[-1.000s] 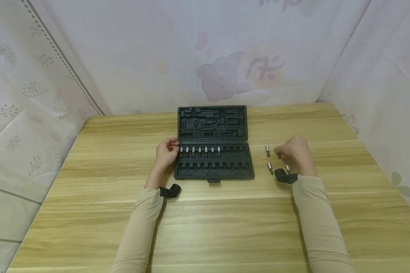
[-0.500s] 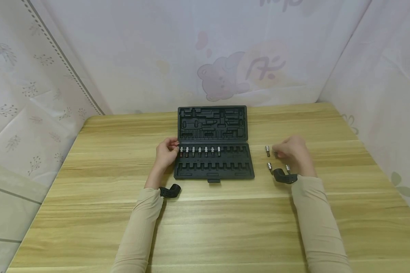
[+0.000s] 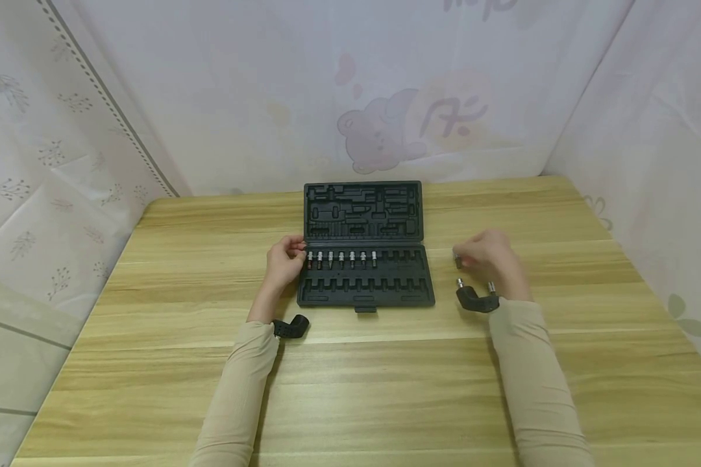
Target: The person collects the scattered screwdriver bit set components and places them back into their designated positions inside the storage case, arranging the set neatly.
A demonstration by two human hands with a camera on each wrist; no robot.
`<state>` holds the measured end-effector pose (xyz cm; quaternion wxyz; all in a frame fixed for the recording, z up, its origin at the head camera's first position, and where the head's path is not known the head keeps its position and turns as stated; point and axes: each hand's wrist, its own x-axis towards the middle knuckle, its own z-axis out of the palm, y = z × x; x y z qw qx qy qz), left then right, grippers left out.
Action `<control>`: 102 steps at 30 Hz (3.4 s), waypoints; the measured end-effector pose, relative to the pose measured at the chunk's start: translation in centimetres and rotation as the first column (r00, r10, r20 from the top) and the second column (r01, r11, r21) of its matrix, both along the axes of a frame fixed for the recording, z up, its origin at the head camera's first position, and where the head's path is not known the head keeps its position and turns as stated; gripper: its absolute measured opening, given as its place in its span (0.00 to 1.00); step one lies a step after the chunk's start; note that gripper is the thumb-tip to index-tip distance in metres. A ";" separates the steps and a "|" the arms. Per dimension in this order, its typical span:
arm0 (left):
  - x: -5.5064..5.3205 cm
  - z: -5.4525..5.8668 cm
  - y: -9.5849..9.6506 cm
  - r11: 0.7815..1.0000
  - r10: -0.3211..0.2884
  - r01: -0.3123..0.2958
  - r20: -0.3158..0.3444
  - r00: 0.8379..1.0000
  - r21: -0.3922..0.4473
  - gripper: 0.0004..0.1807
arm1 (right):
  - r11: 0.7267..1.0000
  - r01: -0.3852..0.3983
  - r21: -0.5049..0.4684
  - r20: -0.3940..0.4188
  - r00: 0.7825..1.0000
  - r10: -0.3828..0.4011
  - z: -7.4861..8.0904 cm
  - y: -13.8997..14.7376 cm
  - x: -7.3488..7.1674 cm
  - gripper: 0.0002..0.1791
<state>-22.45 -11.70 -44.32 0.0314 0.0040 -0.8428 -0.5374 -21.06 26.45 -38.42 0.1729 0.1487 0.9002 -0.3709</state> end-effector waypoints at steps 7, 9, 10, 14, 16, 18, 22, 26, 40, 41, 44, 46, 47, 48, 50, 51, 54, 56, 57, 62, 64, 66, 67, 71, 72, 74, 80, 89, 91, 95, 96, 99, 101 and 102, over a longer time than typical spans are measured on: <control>-0.1 -0.1 0.0 1.000 -0.007 0.007 -0.010 1.000 0.013 0.18 | 0.999 -0.047 -0.005 -0.021 0.999 0.046 0.3 -1.2 -0.2 0.22; -0.1 0.0 0.0 1.000 -0.003 0.004 -0.010 1.000 0.015 0.18 | 0.998 -0.062 -0.001 -0.035 0.998 0.062 0.4 -1.6 -0.2 0.21; -0.1 0.0 0.0 1.000 -0.002 0.003 -0.009 1.000 0.014 0.18 | 0.998 -0.069 -0.002 -0.043 0.997 0.069 0.5 -1.9 -0.2 0.20; -0.1 0.0 0.0 1.000 -0.001 0.001 -0.001 1.000 0.015 0.18 | 0.996 -0.085 0.005 -0.060 0.995 0.085 0.6 -2.7 -0.4 0.18; -0.1 0.1 0.0 1.000 -0.001 0.001 -0.002 1.000 0.014 0.18 | 0.996 -0.085 -0.008 -0.057 0.995 0.084 0.7 -3.2 -0.5 0.18; -0.1 0.1 0.0 1.000 0.001 -0.001 -0.003 1.000 0.012 0.18 | 0.996 -0.081 -0.027 -0.053 0.995 0.080 0.8 -3.7 -0.5 0.19; -0.2 0.0 0.0 1.000 0.000 0.000 -0.008 1.000 0.008 0.18 | 0.996 -0.071 -0.057 -0.062 0.996 0.067 0.8 -4.9 -0.7 0.20; -0.2 -0.1 0.0 1.000 0.000 0.001 -0.013 1.000 0.012 0.18 | 0.993 -0.055 -0.105 -0.076 0.996 0.048 0.8 -6.0 -1.0 0.19; -0.2 -0.2 -0.1 1.000 -0.003 0.003 -0.011 1.000 0.011 0.18 | 0.989 -0.123 -0.077 -0.085 0.990 0.116 0.5 -9.5 -1.4 0.17; -0.2 -0.2 -0.1 1.000 -0.004 0.004 -0.011 1.000 0.009 0.18 | 0.989 -0.130 -0.066 -0.086 0.988 0.125 0.4 -9.7 -1.5 0.16; -0.1 -0.1 -0.1 1.000 -0.002 0.002 -0.011 1.000 0.007 0.18 | 0.989 -0.141 -0.043 -0.085 0.987 0.137 0.2 -10.3 -1.8 0.15; -0.1 0.0 0.0 1.000 0.001 -0.001 -0.011 1.000 0.006 0.18 | 0.989 -0.142 -0.042 -0.085 0.987 0.138 0.0 -10.8 -2.0 0.14; -0.1 0.0 0.0 1.000 0.003 -0.002 -0.011 1.000 0.006 0.18 | 0.989 -0.140 -0.046 -0.082 0.987 0.136 0.0 -11.0 -2.1 0.14; -0.1 0.0 0.0 1.000 0.004 -0.004 -0.011 1.000 0.006 0.18 | 0.990 -0.134 -0.050 -0.076 0.989 0.130 -0.1 -11.2 -2.2 0.14; 0.0 0.0 0.0 1.000 0.004 -0.003 -0.010 1.000 0.006 0.18 | 0.990 -0.131 -0.054 -0.066 0.990 0.127 -0.2 -11.7 -2.3 0.13; 0.0 0.0 0.0 1.000 0.002 -0.002 -0.010 1.000 0.004 0.18 | 0.991 -0.127 -0.051 -0.057 0.991 0.124 -0.3 -11.9 -2.3 0.12; -0.1 0.0 0.0 1.000 -0.002 0.002 -0.009 1.000 0.001 0.18 | 0.991 -0.124 -0.042 -0.046 0.991 0.122 -0.4 -12.3 -2.4 0.11; -0.1 0.0 0.0 1.000 -0.002 0.002 -0.010 1.000 0.000 0.18 | 0.992 -0.125 -0.032 -0.054 0.991 0.123 -0.4 -12.5 -2.4 0.10; -0.1 0.0 0.0 1.000 -0.003 0.003 -0.010 1.000 0.000 0.18 | 0.992 -0.125 -0.022 -0.060 0.991 0.124 -0.4 -12.6 -2.4 0.10; -0.1 -0.1 0.0 1.000 0.000 0.000 -0.007 1.000 0.003 0.18 | 0.989 -0.140 0.049 -0.080 0.986 0.143 -0.5 -12.9 -2.5 0.11; -0.1 0.0 0.0 1.000 0.000 0.000 -0.009 1.000 0.001 0.18 | 0.987 -0.145 0.067 -0.076 0.986 0.150 -0.5 -13.0 -2.5 0.13; -0.1 -0.1 0.0 1.000 0.000 0.000 -0.010 1.000 0.003 0.18 | 0.985 -0.153 0.085 -0.074 0.984 0.159 -0.5 -13.0 -2.6 0.15; -0.1 -0.1 0.0 1.000 -0.002 0.002 -0.014 1.000 0.000 0.18 | 0.984 -0.154 0.089 -0.073 0.984 0.161 -0.5 -13.1 -2.6 0.15; -0.2 -0.1 -0.1 1.000 -0.005 0.005 -0.013 1.000 0.004 0.18 | 0.979 -0.162 0.122 -0.066 0.983 0.171 -0.6 -13.2 -2.8 0.16; -0.2 -0.1 -0.1 1.000 -0.006 0.006 -0.015 1.000 0.003 0.18 | 0.978 -0.161 0.131 -0.062 0.984 0.170 -0.6 -13.2 -2.8 0.15; -0.2 -0.1 0.0 1.000 -0.006 0.006 -0.015 1.000 0.002 0.18 | 0.977 -0.157 0.142 -0.052 0.985 0.166 -0.6 -13.3 -2.8 0.13; -0.2 -0.4 -0.1 1.000 -0.012 0.013 -0.035 0.999 0.025 0.17 | 0.977 -0.162 0.138 -0.016 0.986 0.166 -0.4 -13.2 -3.1 0.11; -0.3 -0.6 -0.2 0.999 -0.012 0.014 -0.048 0.999 0.030 0.17 | 0.988 -0.153 -0.026 0.138 0.978 0.155 -0.3 -12.6 -4.7 0.18; -0.3 -0.4 -0.1 1.000 -0.007 0.008 -0.033 0.999 0.019 0.18 | 0.989 -0.132 -0.063 0.183 0.973 0.142 -0.2 -12.5 -5.1 0.32; -0.3 -0.3 0.1 1.000 0.003 -0.003 -0.019 1.000 0.003 0.18 | 0.988 -0.133 -0.074 0.256 0.955 0.147 0.0 -12.1 -5.8 0.41; -0.2 -0.2 0.1 1.000 0.004 -0.004 -0.018 1.000 0.002 0.18 | 0.988 -0.133 -0.080 0.270 0.951 0.149 0.1 -12.0 -5.9 0.42; -0.2 -0.2 0.0 1.000 0.006 -0.005 -0.016 1.000 0.007 0.18 | 0.987 -0.138 -0.084 0.316 0.935 0.158 0.2 -11.8 -6.2 0.44; -0.2 -0.2 0.0 1.000 0.008 -0.008 -0.016 1.000 0.009 0.17 | 0.985 -0.158 -0.070 0.345 0.923 0.172 0.4 -11.7 -6.4 0.46; -0.2 -0.2 0.0 1.000 0.008 -0.008 -0.016 1.000 0.008 0.18 | 0.983 -0.174 -0.052 0.359 0.915 0.181 0.5 -11.7 -6.5 0.45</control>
